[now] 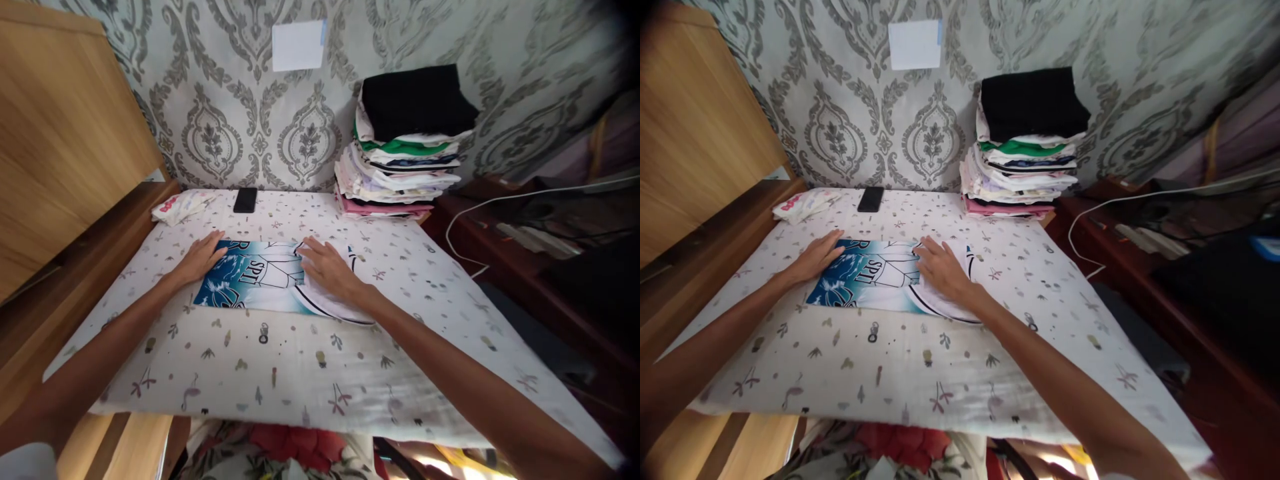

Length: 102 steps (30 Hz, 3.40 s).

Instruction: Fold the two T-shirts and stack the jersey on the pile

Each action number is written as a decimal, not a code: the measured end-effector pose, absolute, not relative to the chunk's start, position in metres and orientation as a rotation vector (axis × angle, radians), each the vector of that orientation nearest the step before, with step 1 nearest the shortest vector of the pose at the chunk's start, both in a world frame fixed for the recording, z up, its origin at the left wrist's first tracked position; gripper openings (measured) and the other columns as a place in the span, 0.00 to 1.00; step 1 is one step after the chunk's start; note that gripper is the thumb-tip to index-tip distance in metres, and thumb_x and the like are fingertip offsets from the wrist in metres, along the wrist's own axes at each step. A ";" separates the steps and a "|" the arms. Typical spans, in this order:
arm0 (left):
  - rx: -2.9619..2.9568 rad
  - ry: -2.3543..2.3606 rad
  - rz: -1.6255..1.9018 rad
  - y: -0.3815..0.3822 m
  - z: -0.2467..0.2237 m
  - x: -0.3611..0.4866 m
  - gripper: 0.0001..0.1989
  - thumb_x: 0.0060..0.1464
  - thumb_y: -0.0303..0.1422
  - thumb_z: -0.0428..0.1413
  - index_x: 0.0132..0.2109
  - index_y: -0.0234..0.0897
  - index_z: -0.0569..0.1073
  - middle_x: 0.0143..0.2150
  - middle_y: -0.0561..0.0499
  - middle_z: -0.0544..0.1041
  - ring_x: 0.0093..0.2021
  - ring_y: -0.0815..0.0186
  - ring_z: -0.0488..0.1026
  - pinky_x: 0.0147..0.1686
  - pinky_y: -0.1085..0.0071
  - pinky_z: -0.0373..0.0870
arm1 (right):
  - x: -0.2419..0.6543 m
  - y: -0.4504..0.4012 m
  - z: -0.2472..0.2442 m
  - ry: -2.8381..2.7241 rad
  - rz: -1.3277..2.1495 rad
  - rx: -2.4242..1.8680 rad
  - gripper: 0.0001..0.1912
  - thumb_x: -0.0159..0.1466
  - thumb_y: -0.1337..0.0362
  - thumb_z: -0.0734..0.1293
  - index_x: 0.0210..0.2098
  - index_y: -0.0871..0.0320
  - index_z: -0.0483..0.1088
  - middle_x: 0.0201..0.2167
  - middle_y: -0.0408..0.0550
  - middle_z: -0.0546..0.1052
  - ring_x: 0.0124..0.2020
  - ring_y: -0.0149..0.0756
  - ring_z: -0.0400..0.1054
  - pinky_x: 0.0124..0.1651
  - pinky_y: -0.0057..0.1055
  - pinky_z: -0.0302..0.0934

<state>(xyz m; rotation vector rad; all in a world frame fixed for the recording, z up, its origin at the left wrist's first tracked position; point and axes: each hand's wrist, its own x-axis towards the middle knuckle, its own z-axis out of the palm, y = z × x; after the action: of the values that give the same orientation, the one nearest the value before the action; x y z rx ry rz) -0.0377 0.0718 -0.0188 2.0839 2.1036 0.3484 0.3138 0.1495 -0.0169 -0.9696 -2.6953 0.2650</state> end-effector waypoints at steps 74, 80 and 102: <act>2.334 1.636 0.493 0.055 -0.034 0.094 0.32 0.64 0.51 0.47 0.68 0.37 0.60 0.72 0.38 0.57 0.73 0.49 0.50 0.69 0.47 0.46 | 0.310 0.063 -0.005 -1.709 1.592 -1.363 0.16 0.66 0.65 0.64 0.52 0.60 0.66 0.22 0.41 0.76 0.21 0.35 0.73 0.26 0.29 0.67; 2.242 1.624 0.708 0.045 -0.021 0.087 0.25 0.67 0.46 0.43 0.64 0.38 0.63 0.67 0.40 0.66 0.67 0.53 0.61 0.66 0.53 0.57 | 0.296 0.089 0.019 -2.273 0.560 -1.506 0.20 0.69 0.63 0.59 0.59 0.58 0.67 0.42 0.52 0.80 0.45 0.45 0.74 0.46 0.37 0.65; 1.011 1.759 0.943 0.083 -0.007 0.049 0.21 0.54 0.38 0.62 0.52 0.39 0.66 0.51 0.41 0.77 0.45 0.59 0.79 0.34 0.70 0.75 | 0.245 0.093 -0.024 -2.266 0.677 -1.132 0.28 0.73 0.60 0.53 0.68 0.68 0.58 0.70 0.64 0.58 0.72 0.44 0.49 0.70 0.42 0.49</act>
<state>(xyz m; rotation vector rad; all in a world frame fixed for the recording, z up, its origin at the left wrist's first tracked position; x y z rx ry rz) 0.0488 0.0833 -0.0072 1.0112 1.7591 0.9435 0.2446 0.0928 -0.0244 -1.1324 -2.2656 0.6771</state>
